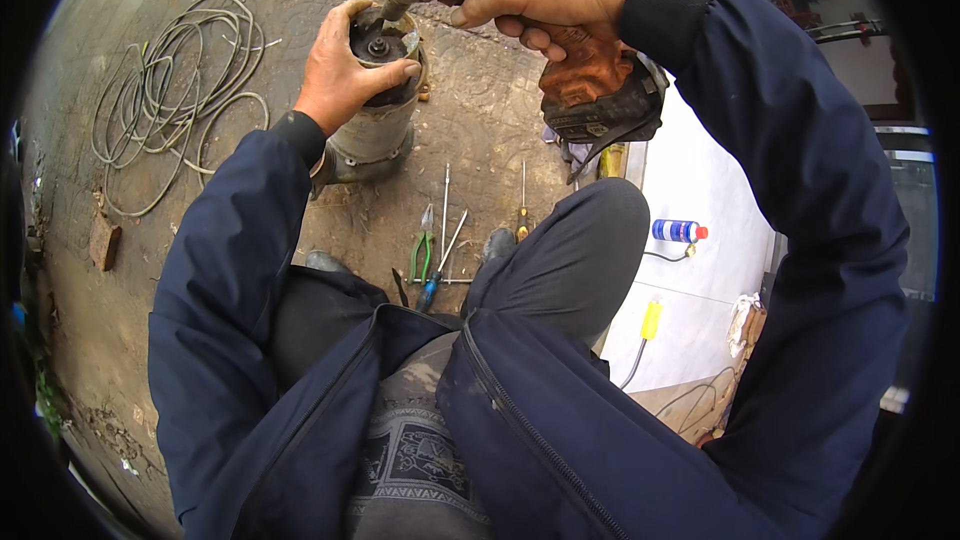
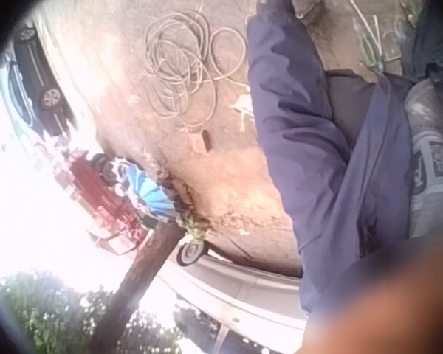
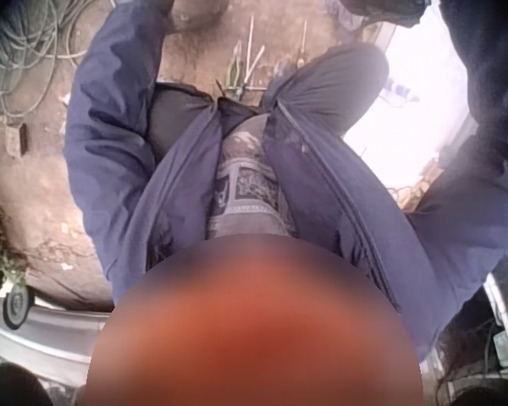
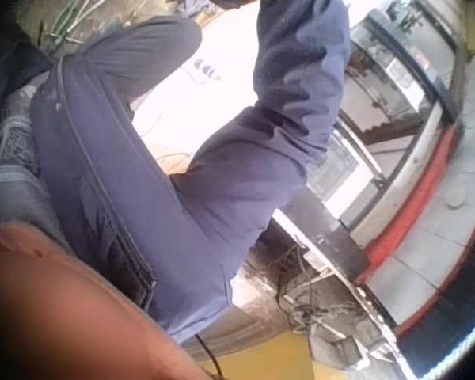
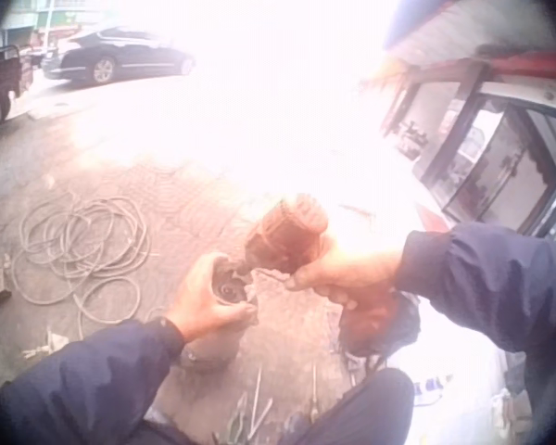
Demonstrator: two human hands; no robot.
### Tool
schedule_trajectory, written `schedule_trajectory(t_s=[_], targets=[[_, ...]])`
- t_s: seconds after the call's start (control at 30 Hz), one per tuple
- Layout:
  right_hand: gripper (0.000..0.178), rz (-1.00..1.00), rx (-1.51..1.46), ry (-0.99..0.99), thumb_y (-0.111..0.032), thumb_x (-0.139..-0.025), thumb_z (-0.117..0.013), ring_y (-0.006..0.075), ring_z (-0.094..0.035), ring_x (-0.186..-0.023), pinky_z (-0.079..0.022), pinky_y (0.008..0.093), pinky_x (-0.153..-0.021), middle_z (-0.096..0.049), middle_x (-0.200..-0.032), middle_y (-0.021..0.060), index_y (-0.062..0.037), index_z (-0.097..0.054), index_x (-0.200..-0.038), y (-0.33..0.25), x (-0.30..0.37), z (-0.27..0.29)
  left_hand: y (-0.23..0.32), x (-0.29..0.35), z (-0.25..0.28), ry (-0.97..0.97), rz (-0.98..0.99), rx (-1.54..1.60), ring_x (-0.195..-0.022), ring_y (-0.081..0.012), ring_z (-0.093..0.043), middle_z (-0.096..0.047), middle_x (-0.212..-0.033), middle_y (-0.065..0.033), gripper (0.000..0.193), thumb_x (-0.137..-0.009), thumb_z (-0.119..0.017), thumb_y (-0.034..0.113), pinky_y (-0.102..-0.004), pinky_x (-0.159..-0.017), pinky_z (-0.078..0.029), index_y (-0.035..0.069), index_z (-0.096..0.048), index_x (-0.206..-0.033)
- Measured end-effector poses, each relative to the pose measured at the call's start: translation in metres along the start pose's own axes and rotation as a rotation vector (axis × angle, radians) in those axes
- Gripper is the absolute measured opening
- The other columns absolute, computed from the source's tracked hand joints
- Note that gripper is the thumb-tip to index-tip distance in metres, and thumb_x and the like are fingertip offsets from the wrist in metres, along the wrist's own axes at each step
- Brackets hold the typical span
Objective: The person sits on the ground and disassembles a cylindrical electromechanical device using a hammer, cordless drill, and pliers. They repeatedly strike and drill into the top section, remove internal components, and separate the housing. The person then stands and walks into a nearby building.
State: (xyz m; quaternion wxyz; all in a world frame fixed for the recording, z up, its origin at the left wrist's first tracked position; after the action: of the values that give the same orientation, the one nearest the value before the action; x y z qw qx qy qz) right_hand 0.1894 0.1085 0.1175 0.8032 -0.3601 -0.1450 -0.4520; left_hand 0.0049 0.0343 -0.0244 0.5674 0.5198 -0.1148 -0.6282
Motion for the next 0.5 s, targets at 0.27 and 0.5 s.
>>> schedule_trajectory(t_s=[0.27,0.5], targets=[[0.048,0.125,0.040,-0.022,-0.037,-0.101,-0.074,0.0137,-0.062,-0.043,-0.054,0.0275,-0.044,-0.060,-0.056,0.0052,0.0016,-0.068,-0.072,0.004,-0.004,-0.020,-0.001,0.000,-0.001,-0.012,0.029,-0.007,-0.125,-0.0315,-0.065,-0.064,-0.134,-0.0183,0.096,-0.071,-0.100,0.040,-0.0423,-0.109,-0.053,0.000,-0.054,-0.145],[0.040,0.098,0.002,-0.006,-0.028,-0.103,-0.076,0.0101,-0.055,-0.042,-0.047,0.0255,-0.040,-0.056,-0.063,0.0011,0.0042,-0.066,-0.126,0.014,-0.009,-0.014,-0.002,-0.001,0.001,-0.003,0.006,0.002,-0.123,-0.0342,-0.064,-0.062,-0.133,-0.0188,0.101,-0.068,-0.100,0.047,-0.0441,-0.107,-0.054,-0.002,-0.055,-0.143]])
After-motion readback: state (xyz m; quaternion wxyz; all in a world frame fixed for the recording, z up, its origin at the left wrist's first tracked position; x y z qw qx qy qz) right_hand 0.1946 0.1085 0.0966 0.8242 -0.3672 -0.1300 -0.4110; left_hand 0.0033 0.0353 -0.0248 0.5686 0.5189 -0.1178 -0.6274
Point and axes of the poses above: each hand's wrist, its own x-axis away from the middle knuckle, its own z-axis out of the back of the hand, y = z × x, the point moved 8 cm from there along -x, towards the middle knuckle
